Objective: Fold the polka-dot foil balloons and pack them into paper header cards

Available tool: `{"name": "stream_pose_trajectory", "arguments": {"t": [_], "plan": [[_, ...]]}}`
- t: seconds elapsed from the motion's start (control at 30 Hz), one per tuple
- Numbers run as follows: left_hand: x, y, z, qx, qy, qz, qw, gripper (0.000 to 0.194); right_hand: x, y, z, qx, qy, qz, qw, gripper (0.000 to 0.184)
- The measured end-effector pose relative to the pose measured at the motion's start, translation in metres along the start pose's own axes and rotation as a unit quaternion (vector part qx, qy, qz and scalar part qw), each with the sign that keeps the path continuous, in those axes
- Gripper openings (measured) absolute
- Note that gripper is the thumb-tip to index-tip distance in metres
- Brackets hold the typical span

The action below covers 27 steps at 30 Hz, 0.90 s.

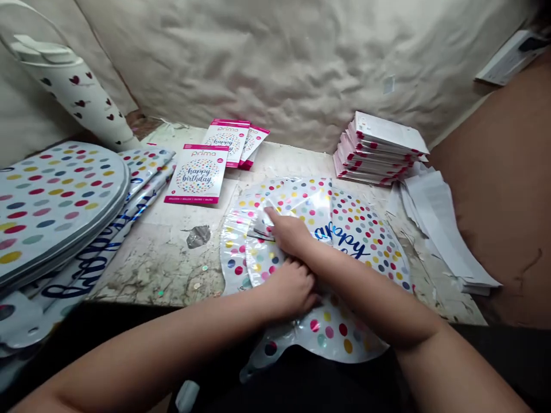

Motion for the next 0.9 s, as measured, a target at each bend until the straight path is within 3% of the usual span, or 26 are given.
{"name": "stream_pose_trajectory", "arguments": {"t": [0.1, 0.23, 0.3, 0.4, 0.47, 0.57, 0.63, 0.73, 0.77, 0.83, 0.9], "plan": [[-0.02, 0.035, -0.014, 0.018, -0.035, 0.023, 0.999, 0.023, 0.018, 0.02, 0.002, 0.013, -0.045, 0.033, 0.998, 0.035], [-0.07, 0.062, -0.039, 0.07, -0.172, 0.004, 0.983, 0.028, 0.012, 0.041, 0.005, 0.014, -0.103, -0.043, 0.994, 0.027], [-0.093, 0.063, -0.04, 0.039, -0.214, -0.001, 0.976, 0.026, 0.011, 0.045, 0.003, 0.034, -0.148, -0.065, 0.986, 0.029], [-0.112, 0.057, -0.041, -0.018, -0.252, -0.017, 0.967, 0.017, 0.021, 0.043, -0.003, 0.075, -0.183, -0.016, 0.98, 0.034], [-0.109, 0.051, -0.051, 0.003, -0.278, -0.036, 0.96, 0.021, 0.027, 0.039, -0.004, 0.092, -0.162, 0.039, 0.982, 0.04], [-0.078, 0.043, -0.058, 0.074, -0.255, -0.045, 0.963, 0.025, 0.025, 0.031, 0.0, 0.106, -0.118, 0.079, 0.984, 0.022], [-0.05, 0.041, -0.046, 0.08, -0.173, -0.016, 0.982, 0.03, 0.024, 0.027, 0.002, 0.118, -0.107, 0.081, 0.984, 0.011], [-0.024, 0.047, -0.015, 0.025, -0.071, 0.012, 0.997, 0.056, 0.04, 0.026, -0.009, 0.139, -0.115, 0.081, 0.98, 0.018], [-0.023, 0.05, -0.006, 0.002, -0.06, 0.01, 0.998, 0.064, 0.051, 0.029, -0.022, 0.159, -0.122, 0.088, 0.976, 0.022], [-0.025, 0.058, 0.006, -0.033, -0.053, 0.002, 0.998, 0.07, 0.08, 0.047, -0.068, 0.261, -0.146, 0.105, 0.948, 0.027], [-0.029, 0.061, 0.01, -0.053, -0.045, -0.003, 0.998, 0.067, 0.105, 0.085, -0.126, 0.425, -0.177, 0.103, 0.882, 0.024]]}}
Point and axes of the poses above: each hand's wrist, its own y-axis away from the middle knuckle, its own z-axis out of the palm, x = y × z, the point moved 9 cm from there along -y, towards the middle knuckle, and after that the axes turned 7 degrees about z, right-handed, at the moved point
